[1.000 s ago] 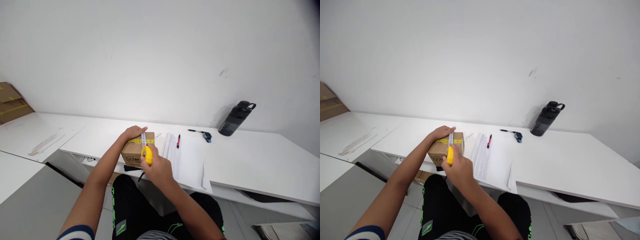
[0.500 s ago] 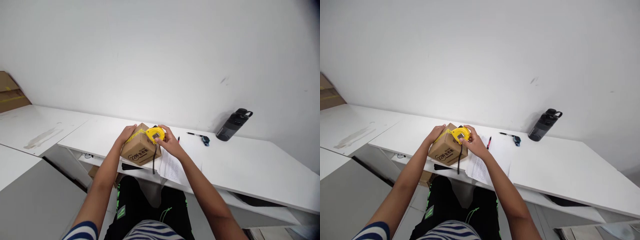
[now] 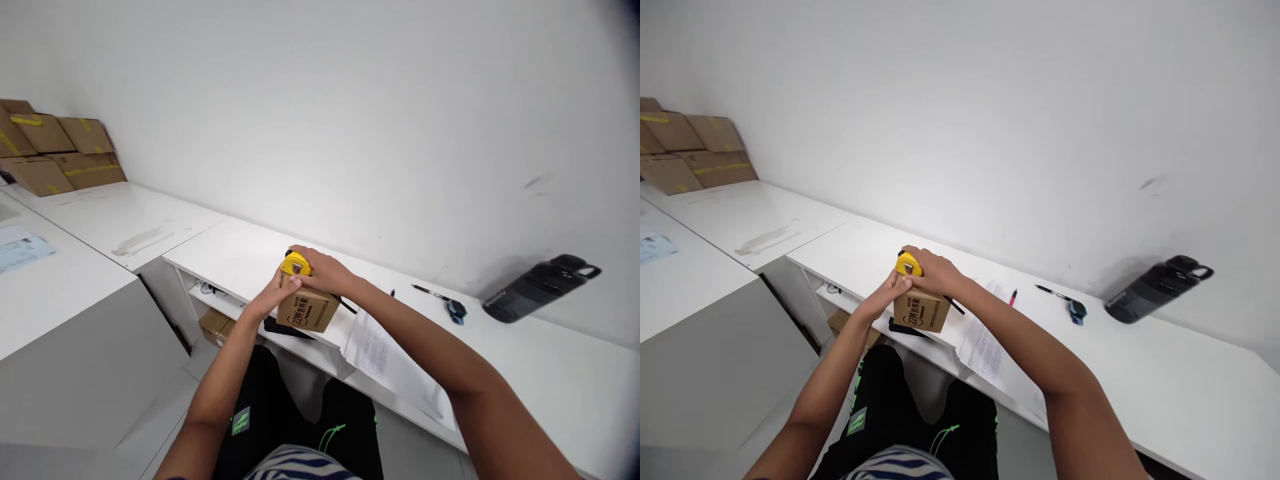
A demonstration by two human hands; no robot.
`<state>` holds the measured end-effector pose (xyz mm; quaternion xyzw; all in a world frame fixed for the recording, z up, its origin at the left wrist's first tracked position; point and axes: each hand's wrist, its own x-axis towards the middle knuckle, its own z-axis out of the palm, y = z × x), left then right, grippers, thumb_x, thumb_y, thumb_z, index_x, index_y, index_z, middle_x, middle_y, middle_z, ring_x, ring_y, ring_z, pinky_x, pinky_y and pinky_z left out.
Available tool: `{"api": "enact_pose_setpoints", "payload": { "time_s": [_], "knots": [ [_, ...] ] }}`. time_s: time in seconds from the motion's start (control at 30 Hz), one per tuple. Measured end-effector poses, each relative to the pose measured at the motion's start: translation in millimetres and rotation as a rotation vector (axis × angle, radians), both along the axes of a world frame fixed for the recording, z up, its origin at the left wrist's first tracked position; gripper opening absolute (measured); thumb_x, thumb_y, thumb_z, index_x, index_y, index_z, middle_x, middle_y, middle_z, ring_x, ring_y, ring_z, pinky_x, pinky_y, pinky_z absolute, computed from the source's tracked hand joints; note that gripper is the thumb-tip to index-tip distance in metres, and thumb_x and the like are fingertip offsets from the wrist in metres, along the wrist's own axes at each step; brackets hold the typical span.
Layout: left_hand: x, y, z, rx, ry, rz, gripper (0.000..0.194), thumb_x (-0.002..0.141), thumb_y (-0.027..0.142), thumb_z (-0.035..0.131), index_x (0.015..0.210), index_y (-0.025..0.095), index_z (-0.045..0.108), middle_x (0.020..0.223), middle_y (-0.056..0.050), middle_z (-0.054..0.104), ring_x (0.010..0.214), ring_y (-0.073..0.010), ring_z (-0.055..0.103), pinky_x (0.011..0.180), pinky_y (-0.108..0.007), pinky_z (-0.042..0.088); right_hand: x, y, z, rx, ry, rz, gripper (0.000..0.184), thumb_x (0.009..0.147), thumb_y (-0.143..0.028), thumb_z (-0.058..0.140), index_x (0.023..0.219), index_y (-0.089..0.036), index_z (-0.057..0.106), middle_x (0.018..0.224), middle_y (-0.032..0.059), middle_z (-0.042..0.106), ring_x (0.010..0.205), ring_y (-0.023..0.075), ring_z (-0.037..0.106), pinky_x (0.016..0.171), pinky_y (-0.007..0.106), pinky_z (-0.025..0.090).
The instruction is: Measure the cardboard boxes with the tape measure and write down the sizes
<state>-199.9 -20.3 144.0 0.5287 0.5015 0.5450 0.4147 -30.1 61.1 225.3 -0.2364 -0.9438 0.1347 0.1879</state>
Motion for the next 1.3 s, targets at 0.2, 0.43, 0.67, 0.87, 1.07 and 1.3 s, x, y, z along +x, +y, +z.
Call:
{"api": "enact_pose_setpoints", "payload": {
  "time_s": [0.2, 0.43, 0.67, 0.87, 1.07, 1.3],
  "knots": [
    [23.2, 0.5, -9.9, 0.031, -0.179, 0.112, 0.060, 0.084, 0.043, 0.058, 0.138, 0.023, 0.044, 0.132, -0.009, 0.061, 0.114, -0.0255, 0.061, 0.094, -0.037, 0.049, -11.2, 23.1, 12.6, 0.010, -0.091, 0.193, 0.059, 0.088, -0.036, 0.058, 0.143, -0.026, 0.041, 0.128, 0.0087, 0.061, 0.110, 0.0236, 0.060, 0.093, 0.037, 0.046],
    [35.7, 0.5, -14.1, 0.098, -0.145, 0.353, 0.050, 0.086, 0.037, 0.053, 0.135, 0.023, 0.055, 0.142, -0.006, 0.056, 0.130, -0.0254, 0.051, 0.109, -0.038, 0.039, 2.9, 21.8, 19.2, 0.010, -0.177, 0.181, 0.063, 0.087, -0.036, 0.058, 0.145, -0.026, 0.038, 0.134, 0.0086, 0.059, 0.115, 0.0258, 0.058, 0.094, 0.039, 0.046],
    [35.6, 0.9, -10.6, 0.035, -0.146, 0.392, 0.052, 0.086, 0.034, 0.054, 0.136, 0.020, 0.056, 0.137, -0.006, 0.060, 0.125, -0.0255, 0.056, 0.108, -0.039, 0.041, 85.8, 0.8, 12.5, -0.107, -0.176, 0.002, 0.059, 0.088, -0.043, 0.055, 0.144, -0.030, 0.038, 0.135, 0.0074, 0.059, 0.112, 0.0264, 0.061, 0.090, 0.040, 0.049],
    [36.1, 7.5, -12.0, 0.044, -0.084, 0.416, 0.051, 0.087, 0.035, 0.052, 0.136, 0.020, 0.056, 0.135, -0.006, 0.062, 0.121, -0.0259, 0.059, 0.102, -0.038, 0.047, 143.5, -10.6, -8.3, -0.077, -0.190, -0.193, 0.060, 0.091, -0.045, 0.051, 0.147, -0.031, 0.034, 0.138, 0.0095, 0.056, 0.110, 0.0262, 0.062, 0.090, 0.041, 0.050],
    [34.4, 9.6, -10.4, 0.070, -0.155, 0.428, 0.051, 0.085, 0.036, 0.057, 0.133, 0.020, 0.059, 0.133, -0.007, 0.063, 0.118, -0.0253, 0.060, 0.103, -0.038, 0.046, 143.4, -5.7, -8.7, -0.152, -0.124, -0.212, 0.069, 0.088, -0.048, 0.055, 0.150, -0.033, 0.029, 0.142, 0.0068, 0.053, 0.118, 0.0261, 0.057, 0.094, 0.041, 0.048],
    [36.1, 12.0, -11.4, 0.119, -0.212, 0.452, 0.052, 0.084, 0.036, 0.060, 0.132, 0.017, 0.059, 0.134, -0.009, 0.062, 0.122, -0.0262, 0.057, 0.108, -0.039, 0.041, 120.3, -3.4, 5.4, -0.182, -0.014, -0.265, 0.082, 0.083, -0.049, 0.062, 0.152, -0.030, 0.023, 0.100, 0.0034, 0.070, 0.081, 0.0233, 0.065, 0.070, 0.035, 0.049]
  ]
}}
